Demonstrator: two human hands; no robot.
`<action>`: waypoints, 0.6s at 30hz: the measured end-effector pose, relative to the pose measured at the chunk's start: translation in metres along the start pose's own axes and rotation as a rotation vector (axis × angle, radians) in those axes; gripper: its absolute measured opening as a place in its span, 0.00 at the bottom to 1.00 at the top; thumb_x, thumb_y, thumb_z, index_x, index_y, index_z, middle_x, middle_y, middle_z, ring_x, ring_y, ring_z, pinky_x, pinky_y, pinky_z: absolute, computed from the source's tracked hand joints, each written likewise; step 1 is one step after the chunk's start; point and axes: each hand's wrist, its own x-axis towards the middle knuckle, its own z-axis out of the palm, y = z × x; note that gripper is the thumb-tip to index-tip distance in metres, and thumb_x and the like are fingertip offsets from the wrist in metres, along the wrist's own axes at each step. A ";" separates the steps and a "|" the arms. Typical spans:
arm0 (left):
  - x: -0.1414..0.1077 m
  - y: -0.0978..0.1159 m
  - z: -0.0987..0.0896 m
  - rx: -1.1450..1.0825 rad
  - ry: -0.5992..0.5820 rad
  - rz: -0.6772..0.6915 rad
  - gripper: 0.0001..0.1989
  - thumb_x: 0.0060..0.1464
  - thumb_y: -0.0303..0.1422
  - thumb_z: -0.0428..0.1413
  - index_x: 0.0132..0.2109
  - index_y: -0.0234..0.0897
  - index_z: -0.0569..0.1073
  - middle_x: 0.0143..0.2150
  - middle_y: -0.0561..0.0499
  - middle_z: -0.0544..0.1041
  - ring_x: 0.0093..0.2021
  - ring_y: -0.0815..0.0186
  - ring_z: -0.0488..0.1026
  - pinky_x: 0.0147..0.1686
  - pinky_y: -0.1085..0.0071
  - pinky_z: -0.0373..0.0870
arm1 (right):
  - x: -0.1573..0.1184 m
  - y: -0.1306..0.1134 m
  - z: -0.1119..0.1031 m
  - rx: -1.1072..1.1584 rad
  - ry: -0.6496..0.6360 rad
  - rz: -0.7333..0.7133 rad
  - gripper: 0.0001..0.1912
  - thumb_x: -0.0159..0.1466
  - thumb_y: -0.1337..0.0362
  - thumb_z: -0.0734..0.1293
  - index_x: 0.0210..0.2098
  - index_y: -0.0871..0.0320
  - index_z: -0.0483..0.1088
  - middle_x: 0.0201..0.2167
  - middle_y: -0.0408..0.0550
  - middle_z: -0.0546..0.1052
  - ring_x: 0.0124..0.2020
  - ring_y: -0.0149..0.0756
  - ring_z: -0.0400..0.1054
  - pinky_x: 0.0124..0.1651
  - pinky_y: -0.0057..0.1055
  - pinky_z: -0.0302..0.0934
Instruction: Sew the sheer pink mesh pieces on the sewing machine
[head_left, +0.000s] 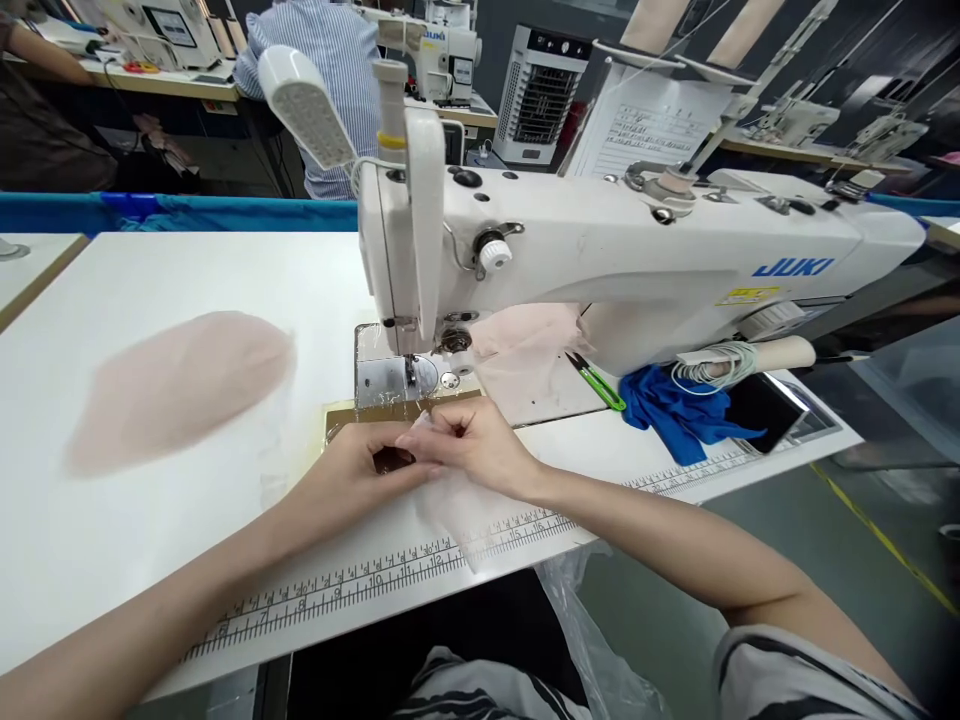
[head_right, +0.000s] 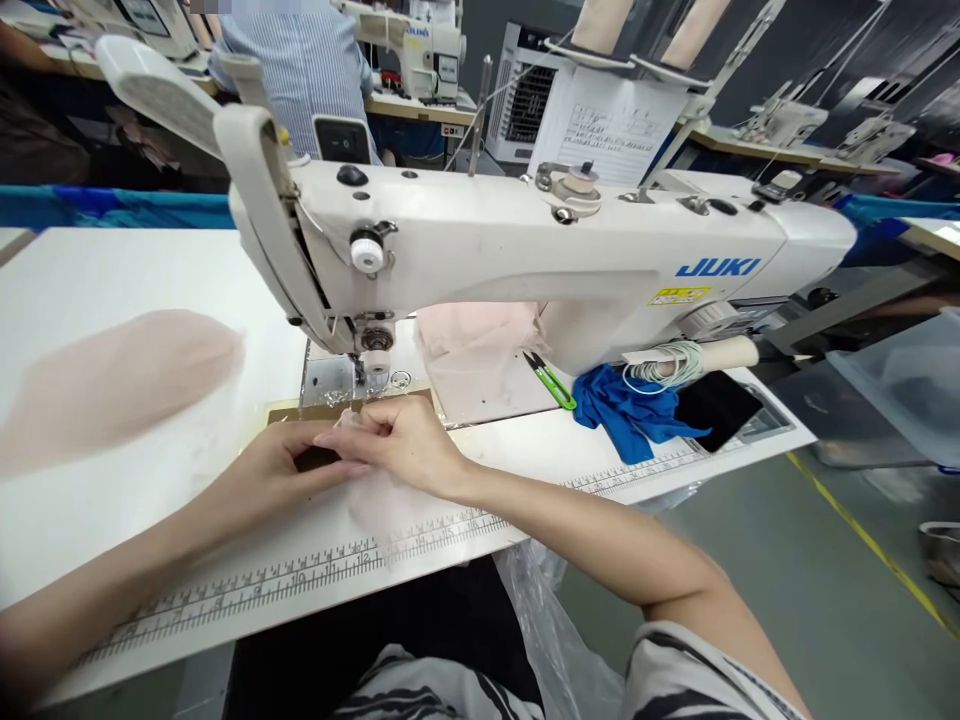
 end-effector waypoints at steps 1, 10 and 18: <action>0.001 0.000 -0.004 -0.094 -0.046 -0.023 0.11 0.58 0.41 0.59 0.36 0.37 0.77 0.32 0.53 0.78 0.32 0.68 0.73 0.30 0.73 0.68 | 0.000 -0.001 -0.002 0.021 -0.015 0.016 0.29 0.54 0.50 0.75 0.14 0.57 0.56 0.15 0.35 0.62 0.19 0.24 0.55 0.24 0.26 0.50; 0.011 -0.004 -0.050 -0.525 -0.354 -0.219 0.20 0.66 0.40 0.47 0.33 0.35 0.77 0.36 0.43 0.81 0.38 0.61 0.80 0.43 0.64 0.77 | 0.011 -0.020 -0.031 0.151 -0.284 0.347 0.24 0.60 0.50 0.72 0.18 0.57 0.63 0.18 0.41 0.74 0.28 0.33 0.74 0.37 0.31 0.67; 0.008 0.005 -0.031 -0.318 -0.093 -0.219 0.13 0.52 0.39 0.64 0.35 0.37 0.69 0.30 0.53 0.76 0.31 0.67 0.76 0.30 0.72 0.75 | 0.031 -0.028 -0.032 -0.103 -0.477 0.434 0.17 0.62 0.49 0.69 0.31 0.58 0.72 0.31 0.46 0.80 0.30 0.31 0.74 0.26 0.23 0.61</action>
